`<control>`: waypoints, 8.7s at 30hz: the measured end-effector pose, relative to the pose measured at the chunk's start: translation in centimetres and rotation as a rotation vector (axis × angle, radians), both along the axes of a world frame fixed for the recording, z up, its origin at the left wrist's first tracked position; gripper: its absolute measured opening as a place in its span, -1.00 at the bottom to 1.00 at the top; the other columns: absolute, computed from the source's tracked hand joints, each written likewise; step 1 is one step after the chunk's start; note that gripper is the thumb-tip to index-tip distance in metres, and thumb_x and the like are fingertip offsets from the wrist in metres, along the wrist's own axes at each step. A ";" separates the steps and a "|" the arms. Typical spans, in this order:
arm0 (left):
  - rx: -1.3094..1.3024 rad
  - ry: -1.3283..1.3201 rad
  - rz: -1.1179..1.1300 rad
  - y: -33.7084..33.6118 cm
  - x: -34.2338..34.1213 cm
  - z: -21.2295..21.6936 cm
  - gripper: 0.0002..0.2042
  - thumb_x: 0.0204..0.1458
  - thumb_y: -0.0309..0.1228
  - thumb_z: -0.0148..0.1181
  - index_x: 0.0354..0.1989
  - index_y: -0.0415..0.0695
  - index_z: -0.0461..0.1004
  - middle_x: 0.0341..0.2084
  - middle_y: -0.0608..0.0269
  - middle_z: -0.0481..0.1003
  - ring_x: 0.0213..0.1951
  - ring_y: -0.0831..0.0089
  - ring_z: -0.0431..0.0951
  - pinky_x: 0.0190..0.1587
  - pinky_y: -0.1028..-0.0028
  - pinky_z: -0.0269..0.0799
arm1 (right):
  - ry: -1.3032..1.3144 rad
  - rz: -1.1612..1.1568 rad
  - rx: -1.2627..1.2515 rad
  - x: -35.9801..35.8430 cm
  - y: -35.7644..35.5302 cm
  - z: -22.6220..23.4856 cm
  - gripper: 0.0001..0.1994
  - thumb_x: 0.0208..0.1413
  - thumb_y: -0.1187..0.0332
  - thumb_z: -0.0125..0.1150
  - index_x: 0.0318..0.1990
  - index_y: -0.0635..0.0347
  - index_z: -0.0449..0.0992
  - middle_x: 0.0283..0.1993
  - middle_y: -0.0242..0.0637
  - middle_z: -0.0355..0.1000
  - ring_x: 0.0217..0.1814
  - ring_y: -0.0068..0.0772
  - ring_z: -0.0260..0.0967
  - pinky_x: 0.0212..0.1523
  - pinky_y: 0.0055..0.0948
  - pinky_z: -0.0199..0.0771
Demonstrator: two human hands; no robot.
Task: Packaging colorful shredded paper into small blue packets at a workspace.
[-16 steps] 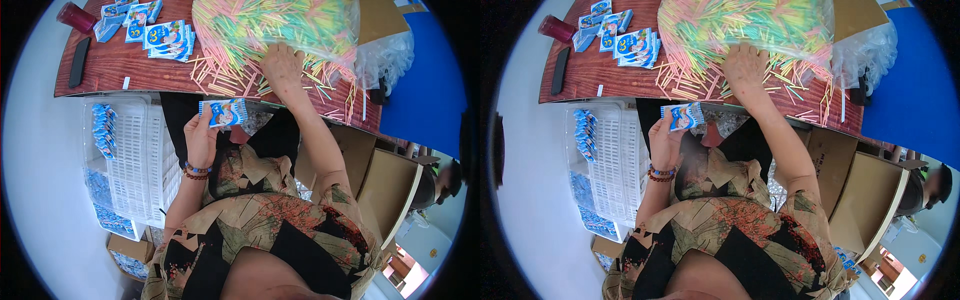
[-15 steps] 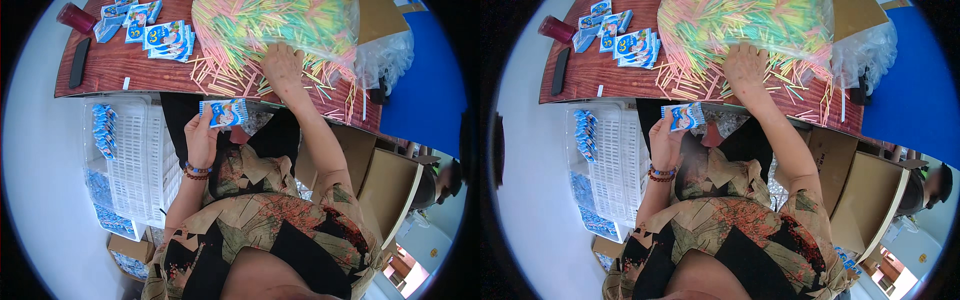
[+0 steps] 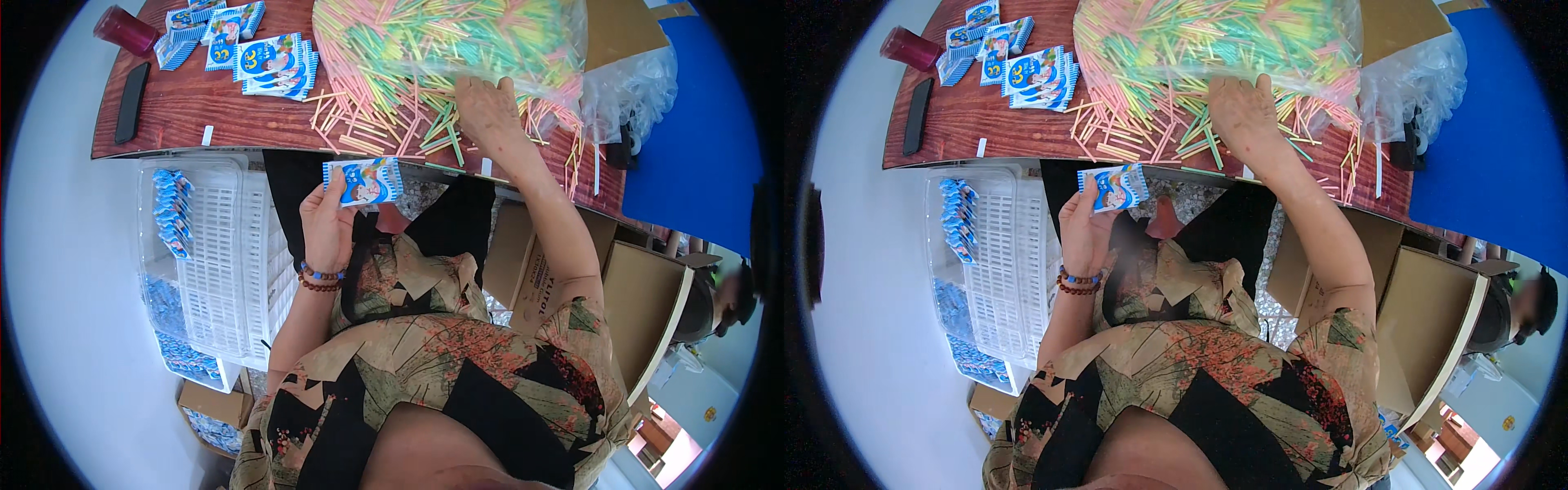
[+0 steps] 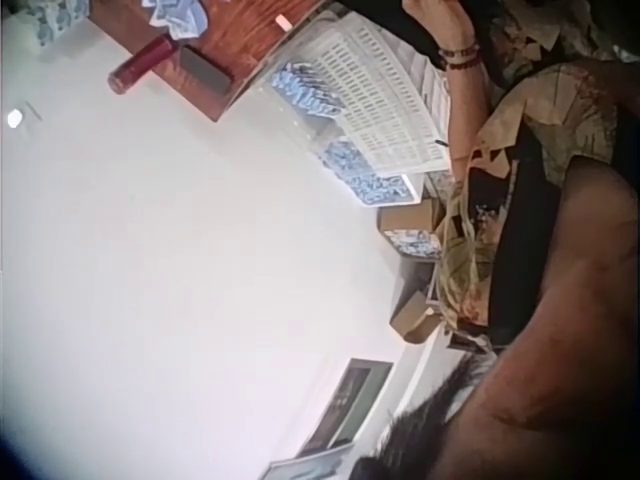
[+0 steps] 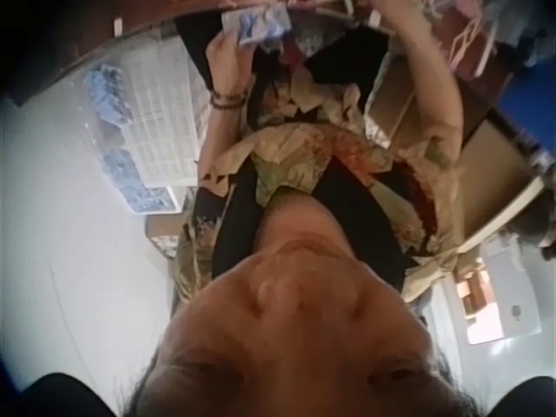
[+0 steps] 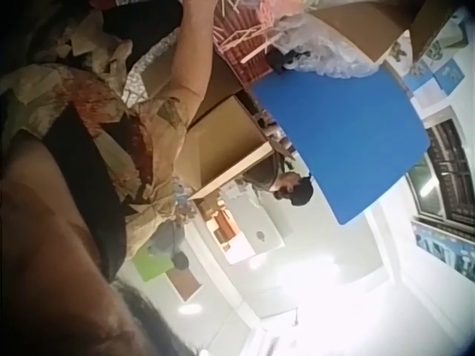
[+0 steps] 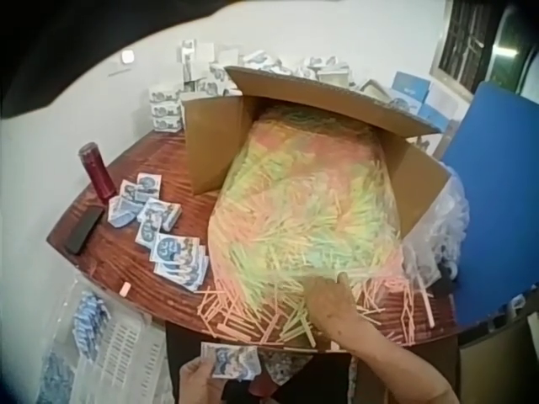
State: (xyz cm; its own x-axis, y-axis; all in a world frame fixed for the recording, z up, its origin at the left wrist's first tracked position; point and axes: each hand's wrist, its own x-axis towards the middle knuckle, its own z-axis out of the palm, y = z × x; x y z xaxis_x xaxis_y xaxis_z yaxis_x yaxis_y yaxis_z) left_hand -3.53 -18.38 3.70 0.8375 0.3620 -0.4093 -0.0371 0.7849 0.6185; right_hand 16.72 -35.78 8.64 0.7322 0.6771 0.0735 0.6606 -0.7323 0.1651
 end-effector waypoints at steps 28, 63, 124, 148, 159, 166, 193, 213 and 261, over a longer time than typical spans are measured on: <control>-0.019 0.016 -0.030 -0.9 0.3 0.3 -0.80 0.21 -0.37 0.07 -0.27 -0.27 0.52 -0.26 0.15 0.57 -0.22 0.45 0.58 -0.12 0.41 0.50 | 0.619 -0.220 1.285 -1.5 -4.3 -4.4 -0.91 0.29 0.42 -0.07 -0.12 0.20 0.28 -0.19 -0.35 0.39 0.02 -0.45 0.34 0.12 -0.44 0.22; -0.021 -0.123 -0.096 -3.6 6.9 2.8 -0.76 0.21 -0.30 0.07 -0.27 -0.26 0.53 -0.36 0.22 0.57 -0.37 0.52 0.54 -0.33 0.51 0.45 | 0.686 0.317 2.251 -5.3 0.4 3.0 -0.89 0.30 0.46 -0.14 -0.08 0.12 0.27 -0.20 -0.31 0.32 0.01 -0.24 0.40 0.32 0.00 0.08; -0.327 -0.237 -0.055 -2.1 10.6 1.3 -0.73 0.20 -0.24 0.07 -0.14 -0.22 0.43 -0.32 0.24 0.55 -0.37 0.48 0.54 -0.13 0.40 0.48 | 0.263 0.099 0.576 -1.9 -8.9 0.6 -0.83 0.09 0.31 0.18 -0.22 0.13 0.58 -0.18 -0.31 0.43 -0.03 -0.28 0.29 0.14 -0.25 0.11; -0.267 -0.172 -0.095 -2.7 9.3 0.7 -0.74 0.19 -0.27 0.10 -0.12 -0.21 0.43 -0.26 0.21 0.55 -0.28 0.43 0.56 -0.12 0.38 0.48 | 0.547 0.074 0.438 0.2 -9.2 -0.8 -0.79 -0.07 0.55 0.15 -0.21 0.31 0.40 -0.29 -0.02 0.41 -0.29 0.02 0.42 -0.30 -0.18 0.43; -0.263 -0.145 -0.079 -3.7 9.5 1.3 -0.73 0.19 -0.29 0.11 -0.11 -0.26 0.42 -0.24 0.18 0.53 -0.26 0.42 0.54 -0.08 0.37 0.45 | 1.031 -0.275 1.055 1.1 -10.4 -1.0 -0.96 0.12 0.49 0.17 -0.28 0.22 0.51 -0.50 -0.45 0.36 -0.49 -0.70 0.26 -0.48 -0.67 0.21; -0.242 -0.162 -0.109 -4.0 9.2 1.1 -0.76 0.19 -0.28 0.11 -0.22 -0.25 0.48 -0.33 0.20 0.55 -0.36 0.43 0.53 -0.15 0.37 0.47 | 0.974 -0.130 1.682 -1.8 -5.8 2.9 -0.90 0.11 0.51 0.19 -0.22 0.29 0.50 -0.46 -0.36 0.43 -0.51 -0.62 0.30 -0.48 -0.61 0.29; -0.472 -0.370 -0.038 -2.6 10.0 1.4 -0.66 0.22 -0.19 0.03 0.04 -0.15 0.36 -0.05 0.25 0.48 -0.03 0.39 0.47 0.03 0.32 0.40 | 0.810 -0.017 1.242 -1.9 1.2 7.0 -0.76 0.18 0.40 0.10 -0.03 0.26 0.49 -0.20 -0.34 0.51 -0.23 -0.63 0.45 -0.31 -0.62 0.36; -0.324 -0.601 0.083 2.2 9.7 4.2 -0.65 0.23 -0.30 0.02 0.11 -0.21 0.30 0.06 0.20 0.41 0.09 0.37 0.41 0.17 0.28 0.32 | 0.843 0.108 0.989 -1.5 7.9 7.4 -0.88 0.10 0.41 0.24 -0.30 0.29 0.56 -0.51 -0.50 0.38 -0.45 -0.75 0.20 -0.42 -0.67 0.18; 1.532 0.240 0.525 16.7 12.4 2.0 -0.84 -0.08 -0.42 0.36 -0.36 -0.23 0.58 -0.38 0.18 0.54 -0.20 0.41 0.47 -0.09 0.42 0.35 | 0.872 0.136 1.007 6.0 21.0 0.8 -0.87 0.05 0.45 0.20 -0.29 0.34 0.57 -0.42 -0.38 0.51 -0.31 -0.63 0.40 -0.23 -0.59 0.36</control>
State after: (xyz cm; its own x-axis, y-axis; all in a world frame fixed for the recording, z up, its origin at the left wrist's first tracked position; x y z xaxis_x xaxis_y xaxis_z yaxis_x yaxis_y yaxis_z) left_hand 8.82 -1.69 5.66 0.4730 0.7364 0.4837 0.1197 -0.5976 0.7928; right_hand 22.72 -14.78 9.48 0.7269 0.6751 0.1263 0.3495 -0.2053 -0.9141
